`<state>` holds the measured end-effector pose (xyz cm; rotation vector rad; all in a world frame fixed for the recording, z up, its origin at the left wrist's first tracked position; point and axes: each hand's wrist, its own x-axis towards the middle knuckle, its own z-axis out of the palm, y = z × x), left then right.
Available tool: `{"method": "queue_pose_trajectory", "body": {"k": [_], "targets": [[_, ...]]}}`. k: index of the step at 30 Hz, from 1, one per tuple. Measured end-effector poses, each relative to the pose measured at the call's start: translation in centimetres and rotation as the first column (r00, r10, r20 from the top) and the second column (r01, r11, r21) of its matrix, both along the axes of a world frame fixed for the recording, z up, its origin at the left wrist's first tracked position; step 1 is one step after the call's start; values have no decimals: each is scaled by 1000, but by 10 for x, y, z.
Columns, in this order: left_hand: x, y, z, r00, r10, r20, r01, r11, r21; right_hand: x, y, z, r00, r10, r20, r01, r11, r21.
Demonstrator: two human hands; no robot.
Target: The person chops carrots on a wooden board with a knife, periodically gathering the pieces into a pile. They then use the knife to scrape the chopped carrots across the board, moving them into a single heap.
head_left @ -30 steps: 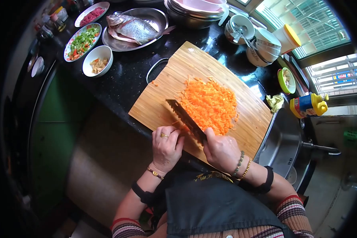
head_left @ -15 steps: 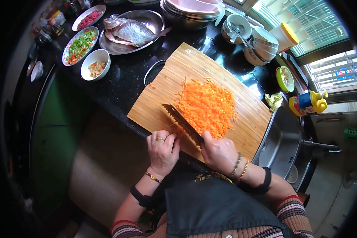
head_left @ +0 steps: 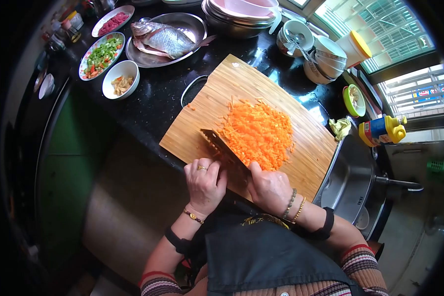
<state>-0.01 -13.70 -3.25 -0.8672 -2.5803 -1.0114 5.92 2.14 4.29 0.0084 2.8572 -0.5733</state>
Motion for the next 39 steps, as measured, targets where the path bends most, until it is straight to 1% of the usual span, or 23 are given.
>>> {"method": "queue_pose_trajectory", "body": {"k": [3,4,6,9,13,15,18,21,23,24,26,27,31,33,34,36,39], "targets": [[2,-6,7,999,19,35,-20,999,31,0,3,3,1000,-16,-11,16,1000,-13],[3,-9,5,999,21,36,-22,999,31,0,3,10,1000,-25,-9,25,999,-42],[4,-15,0,998,10,58,-9,1000,-27,1,0,10,999,-34,-2,34,997,-74],[3,-11,-4,1000,13,28,-12,1000,-28,0,-4,1,1000,-8,17,9,999,-35],[-2,-1,-4,1000,5,15,-5,1000,-12,-4,4,8,1000,-5,-3,5,998,-56],[-3,4,-6,1000,8,11,-8,1000,0,-5,6,16,1000,-23,0,23,999,-34],[-5,10,-5,1000,3,-2,-4,1000,-6,-6,3,7,1000,-17,0,17,1000,11],[-5,8,-4,1000,7,-16,-8,1000,-25,-7,6,4,1000,-25,-8,25,1000,-7],[-6,7,2,1000,13,13,-13,999,39,-8,5,15,1000,-21,-3,21,1000,2],[-6,6,1,1000,15,15,-15,999,38,-8,3,18,1000,-15,10,15,1000,5],[-4,3,-3,1000,13,2,-13,1000,7,-6,2,6,1000,-13,16,13,1000,-4],[-4,3,-3,1000,14,11,-14,999,-34,-5,2,1,1000,-16,15,16,1000,-7],[-4,3,-2,1000,6,-9,-6,1000,-24,-6,1,0,1000,-26,-8,26,1000,6],[-4,2,1,1000,18,-17,-17,998,61,-6,4,2,1000,-19,-17,19,1000,-8],[-2,-2,5,1000,23,-16,-22,998,57,-6,3,5,1000,-15,-16,15,1000,-11],[10,-13,13,1000,-22,-1,22,996,91,-3,0,14,1000,-16,8,16,1000,-25],[31,-28,11,988,-121,100,120,993,18,-4,-2,2,999,18,38,-18,1000,7]]}}
